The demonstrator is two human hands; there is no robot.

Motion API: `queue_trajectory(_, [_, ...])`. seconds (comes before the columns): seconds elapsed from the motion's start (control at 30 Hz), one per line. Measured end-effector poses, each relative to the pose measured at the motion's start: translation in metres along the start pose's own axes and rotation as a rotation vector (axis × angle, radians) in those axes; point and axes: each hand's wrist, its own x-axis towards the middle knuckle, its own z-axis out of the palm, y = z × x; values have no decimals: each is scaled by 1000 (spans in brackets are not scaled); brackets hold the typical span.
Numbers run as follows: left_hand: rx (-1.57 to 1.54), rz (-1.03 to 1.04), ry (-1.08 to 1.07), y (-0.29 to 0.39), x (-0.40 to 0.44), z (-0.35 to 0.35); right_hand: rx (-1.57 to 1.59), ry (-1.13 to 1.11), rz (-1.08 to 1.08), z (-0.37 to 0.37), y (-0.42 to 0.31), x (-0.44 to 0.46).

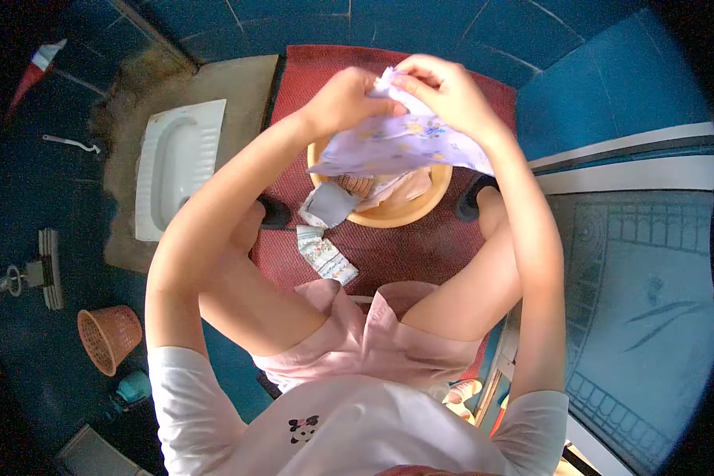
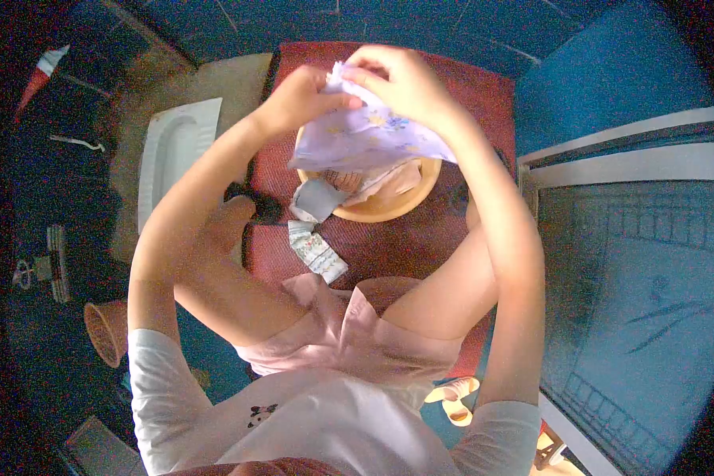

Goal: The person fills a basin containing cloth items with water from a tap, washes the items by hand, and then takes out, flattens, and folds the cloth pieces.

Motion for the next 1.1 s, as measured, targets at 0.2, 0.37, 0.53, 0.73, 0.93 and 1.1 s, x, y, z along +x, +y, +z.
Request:
queue_trajectory(0.2, [-346, -127, 115, 11, -7, -36, -154, -125, 4, -24, 23, -3])
queue_trajectory(0.37, [-447, -153, 158, 19, -13, -66, -35, 100, 91, -36, 39, 0])
queue_trajectory(0.53, [-676, -125, 274, 47, -25, -79, 142, 321, 125, -45, 24, 3])
queue_trajectory(0.73, [-690, -121, 326, 45, -23, -83, 243, 556, 24, -52, 18, 7])
queue_trajectory(0.93, [-699, -101, 287, 38, -20, -82, 349, 634, 65, -38, -19, 3])
queue_trajectory(1.1, [-707, -68, 261, 30, -23, -80, 376, 644, 85, -39, -10, 3])
